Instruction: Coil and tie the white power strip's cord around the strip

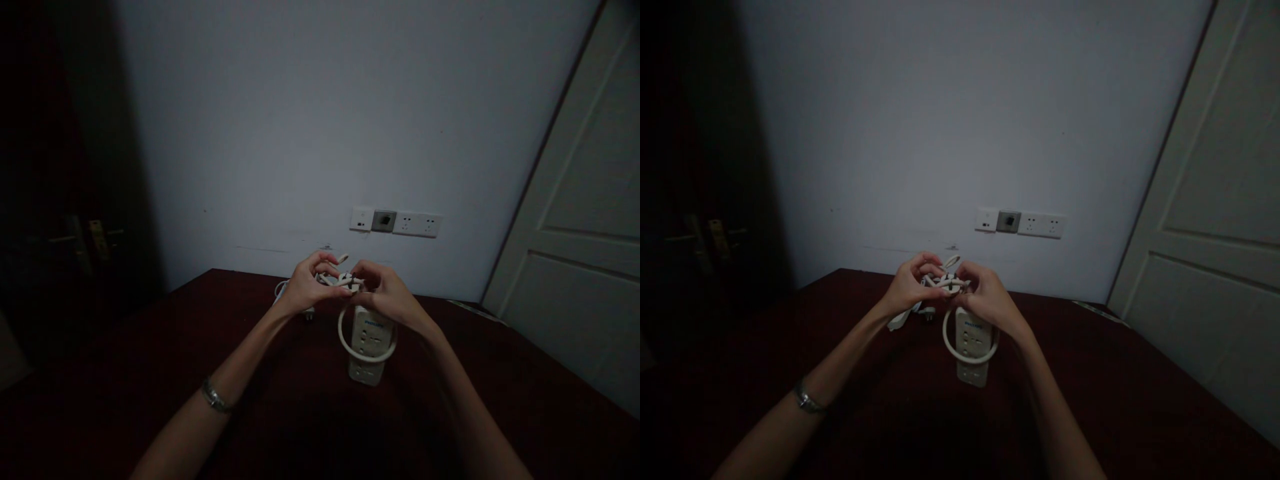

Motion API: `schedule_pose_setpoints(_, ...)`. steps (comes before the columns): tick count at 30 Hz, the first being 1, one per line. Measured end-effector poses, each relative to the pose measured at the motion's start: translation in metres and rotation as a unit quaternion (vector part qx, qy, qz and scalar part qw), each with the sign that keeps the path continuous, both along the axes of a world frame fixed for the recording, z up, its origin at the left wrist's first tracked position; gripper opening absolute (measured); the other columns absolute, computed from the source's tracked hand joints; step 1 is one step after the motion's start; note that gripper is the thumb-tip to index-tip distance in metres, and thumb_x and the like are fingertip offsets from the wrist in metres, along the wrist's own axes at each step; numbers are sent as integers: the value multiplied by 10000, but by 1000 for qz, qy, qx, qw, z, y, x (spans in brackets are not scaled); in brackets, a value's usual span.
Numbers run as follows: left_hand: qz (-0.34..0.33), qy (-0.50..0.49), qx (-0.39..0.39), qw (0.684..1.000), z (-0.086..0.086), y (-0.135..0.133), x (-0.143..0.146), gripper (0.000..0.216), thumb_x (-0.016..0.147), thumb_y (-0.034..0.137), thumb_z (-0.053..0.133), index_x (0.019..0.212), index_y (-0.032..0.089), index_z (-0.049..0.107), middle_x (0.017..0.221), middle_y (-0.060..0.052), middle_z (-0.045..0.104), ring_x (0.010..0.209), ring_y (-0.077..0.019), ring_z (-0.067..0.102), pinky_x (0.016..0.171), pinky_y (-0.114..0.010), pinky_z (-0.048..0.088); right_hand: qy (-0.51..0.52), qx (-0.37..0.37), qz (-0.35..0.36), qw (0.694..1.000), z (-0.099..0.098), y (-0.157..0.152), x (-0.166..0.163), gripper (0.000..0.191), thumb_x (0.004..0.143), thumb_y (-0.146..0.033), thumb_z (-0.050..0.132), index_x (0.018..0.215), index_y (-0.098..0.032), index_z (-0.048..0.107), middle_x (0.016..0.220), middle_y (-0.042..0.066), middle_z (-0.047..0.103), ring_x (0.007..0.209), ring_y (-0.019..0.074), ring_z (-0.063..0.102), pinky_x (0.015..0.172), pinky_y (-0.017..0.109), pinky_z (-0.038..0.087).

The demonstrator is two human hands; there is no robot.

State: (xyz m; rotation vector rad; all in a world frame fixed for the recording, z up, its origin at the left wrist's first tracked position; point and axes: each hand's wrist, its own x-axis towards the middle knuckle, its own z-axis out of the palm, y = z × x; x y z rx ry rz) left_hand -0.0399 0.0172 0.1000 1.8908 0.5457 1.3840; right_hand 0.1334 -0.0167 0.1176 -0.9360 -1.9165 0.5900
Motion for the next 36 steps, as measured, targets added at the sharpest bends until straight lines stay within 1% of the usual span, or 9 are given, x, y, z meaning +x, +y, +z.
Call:
schedule_pose_setpoints(3,-23,36,35,998,2,2,-5,620,570,273,785,1103,161,490,819,-28,634,773,-157,606,708,-282,467,-18,7,-15,1000,1,-1,1,167,603,-188,641,735,-163,542,672,-26,537,582,101,446,527,222,337)
schedule_pose_setpoints(5,-27,69,68,995,5,2,-10,602,595,263,765,1130,163,507,895,-48,630,852,-174,596,773,-311,459,-21,4,-21,1000,1,-1,1,182,603,-189,655,748,-161,548,679,-20,548,570,97,443,513,220,337)
schedule_pose_setpoints(8,-24,153,124,980,11,2,-17,498,652,233,710,1124,184,560,1024,-72,602,934,-193,571,832,-359,442,-15,-11,-21,1000,-1,1,1,236,605,-226,693,783,-156,554,699,-6,570,576,103,463,518,227,354)
schedule_pose_setpoints(10,-17,188,165,968,14,3,-20,422,677,211,678,1091,205,599,1056,-75,594,991,-211,547,871,-398,424,-15,-9,-21,1000,-2,3,2,274,606,-260,713,808,-154,562,736,10,593,604,116,491,540,237,375)
schedule_pose_setpoints(15,-7,184,215,959,13,7,-19,298,693,159,644,986,207,653,1087,-83,601,1074,-230,510,935,-445,382,-36,24,-6,999,-1,1,4,262,695,-286,641,915,-149,604,847,46,642,671,139,546,591,254,410)
schedule_pose_setpoints(20,6,173,222,959,8,11,-17,325,715,134,610,1033,197,622,1122,-82,594,1096,-209,507,950,-422,375,-77,85,-42,992,1,-1,5,244,770,-216,529,960,-173,676,836,46,683,682,151,575,617,269,426)
schedule_pose_setpoints(24,30,160,202,966,4,13,-15,340,682,219,684,1013,187,616,1085,-77,604,1049,-214,527,923,-413,390,-85,106,-45,990,0,0,6,270,779,-221,528,993,-195,692,872,51,704,705,172,611,623,281,445)
schedule_pose_setpoints(29,58,130,82,986,-2,9,-9,384,669,313,706,1011,176,599,944,-39,635,862,-176,580,784,-345,457,-94,104,-62,988,0,2,8,252,800,-258,535,979,-196,702,897,63,710,731,193,637,638,293,462)
schedule_pose_setpoints(36,93,48,86,991,-13,12,2,350,636,318,726,920,138,630,874,-40,632,802,-156,579,699,-261,458,-80,90,-69,990,-2,5,9,277,804,-286,540,1007,-172,690,938,83,701,752,200,631,688,321,468)
